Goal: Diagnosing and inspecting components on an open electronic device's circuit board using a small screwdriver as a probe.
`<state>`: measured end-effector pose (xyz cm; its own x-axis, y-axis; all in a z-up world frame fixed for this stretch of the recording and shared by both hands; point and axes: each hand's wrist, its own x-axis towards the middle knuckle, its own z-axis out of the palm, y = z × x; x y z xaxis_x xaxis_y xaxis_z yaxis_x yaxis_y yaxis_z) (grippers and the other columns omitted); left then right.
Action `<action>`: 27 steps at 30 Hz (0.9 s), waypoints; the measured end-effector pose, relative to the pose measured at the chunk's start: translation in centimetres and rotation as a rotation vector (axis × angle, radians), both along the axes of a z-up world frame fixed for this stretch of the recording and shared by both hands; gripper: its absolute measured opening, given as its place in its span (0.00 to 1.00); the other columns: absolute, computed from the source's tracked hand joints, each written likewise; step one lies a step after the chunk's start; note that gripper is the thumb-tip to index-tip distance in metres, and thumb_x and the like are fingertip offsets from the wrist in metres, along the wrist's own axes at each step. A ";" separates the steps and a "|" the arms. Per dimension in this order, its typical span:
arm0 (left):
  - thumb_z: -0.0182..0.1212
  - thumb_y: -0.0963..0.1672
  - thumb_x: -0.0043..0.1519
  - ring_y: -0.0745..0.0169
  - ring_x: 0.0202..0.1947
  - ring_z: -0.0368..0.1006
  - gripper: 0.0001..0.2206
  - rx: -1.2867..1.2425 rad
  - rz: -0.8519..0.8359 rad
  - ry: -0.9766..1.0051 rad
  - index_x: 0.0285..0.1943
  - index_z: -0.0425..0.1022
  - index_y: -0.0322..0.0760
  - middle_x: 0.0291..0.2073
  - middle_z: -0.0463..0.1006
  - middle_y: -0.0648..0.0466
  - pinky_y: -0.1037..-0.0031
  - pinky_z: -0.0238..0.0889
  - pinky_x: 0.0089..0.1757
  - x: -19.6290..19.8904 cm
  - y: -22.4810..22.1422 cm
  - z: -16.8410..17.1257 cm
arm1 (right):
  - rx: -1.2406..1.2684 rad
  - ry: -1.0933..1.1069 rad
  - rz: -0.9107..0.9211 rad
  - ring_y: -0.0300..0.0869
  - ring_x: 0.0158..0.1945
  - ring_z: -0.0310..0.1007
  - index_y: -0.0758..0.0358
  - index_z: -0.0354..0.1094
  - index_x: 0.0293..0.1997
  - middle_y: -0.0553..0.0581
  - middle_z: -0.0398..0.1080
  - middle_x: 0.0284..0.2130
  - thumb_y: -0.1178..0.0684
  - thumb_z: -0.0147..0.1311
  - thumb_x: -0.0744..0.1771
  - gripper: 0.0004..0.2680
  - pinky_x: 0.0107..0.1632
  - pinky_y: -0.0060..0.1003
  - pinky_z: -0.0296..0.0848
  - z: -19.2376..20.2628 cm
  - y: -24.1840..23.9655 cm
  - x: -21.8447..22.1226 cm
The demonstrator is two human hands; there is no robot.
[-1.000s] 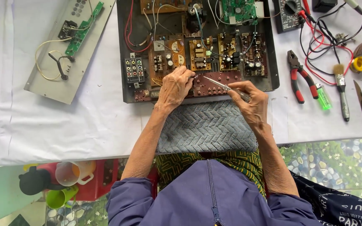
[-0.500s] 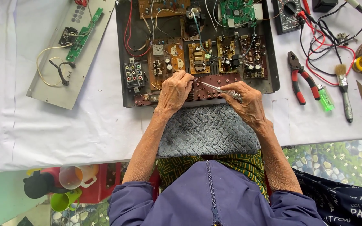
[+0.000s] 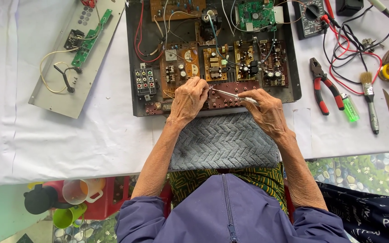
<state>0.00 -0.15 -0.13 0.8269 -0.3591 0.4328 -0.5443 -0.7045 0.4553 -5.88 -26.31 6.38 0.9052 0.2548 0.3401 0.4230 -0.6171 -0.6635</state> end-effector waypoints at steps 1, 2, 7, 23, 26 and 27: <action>0.61 0.40 0.62 0.55 0.33 0.74 0.06 0.002 -0.001 -0.006 0.37 0.67 0.45 0.28 0.65 0.57 0.68 0.71 0.34 0.0 0.0 -0.1 | -0.010 -0.002 -0.001 0.55 0.38 0.77 0.51 0.75 0.51 0.57 0.71 0.33 0.55 0.60 0.69 0.06 0.42 0.45 0.75 0.0 0.0 0.0; 0.61 0.40 0.62 0.55 0.33 0.74 0.06 0.005 -0.001 -0.012 0.37 0.67 0.45 0.28 0.65 0.57 0.68 0.71 0.34 0.0 0.0 -0.2 | -0.020 -0.004 -0.001 0.55 0.38 0.77 0.50 0.75 0.51 0.57 0.71 0.32 0.55 0.60 0.70 0.06 0.43 0.45 0.75 0.0 0.0 -0.1; 0.60 0.41 0.63 0.54 0.33 0.74 0.06 0.002 -0.009 -0.012 0.37 0.66 0.45 0.28 0.65 0.57 0.68 0.71 0.34 -0.1 0.0 0.1 | -0.016 -0.016 0.003 0.55 0.38 0.77 0.51 0.75 0.51 0.58 0.70 0.31 0.55 0.60 0.70 0.06 0.43 0.45 0.74 -0.7 -0.2 -0.2; 0.60 0.40 0.64 0.54 0.32 0.74 0.07 0.007 -0.010 -0.026 0.38 0.66 0.45 0.28 0.64 0.57 0.69 0.70 0.34 -0.5 -0.1 1.3 | 0.023 -0.013 -0.004 0.53 0.42 0.78 0.50 0.75 0.51 0.56 0.74 0.35 0.55 0.60 0.69 0.06 0.45 0.44 0.75 -2.0 -0.3 -0.8; 0.59 0.41 0.65 0.55 0.33 0.74 0.05 -0.002 -0.016 -0.005 0.39 0.67 0.45 0.28 0.65 0.57 0.69 0.70 0.34 -0.5 -0.2 1.5 | 0.033 -0.010 -0.012 0.49 0.41 0.79 0.51 0.76 0.51 0.55 0.75 0.36 0.56 0.60 0.69 0.07 0.46 0.42 0.76 -3.8 -0.5 -0.9; 0.59 0.41 0.65 0.55 0.33 0.74 0.05 -0.003 -0.019 -0.008 0.39 0.67 0.45 0.28 0.65 0.57 0.69 0.70 0.34 -0.5 -0.1 1.7 | 0.032 -0.014 -0.014 0.49 0.41 0.79 0.51 0.76 0.51 0.55 0.75 0.36 0.56 0.60 0.69 0.07 0.46 0.42 0.76 -4.7 -0.6 -1.0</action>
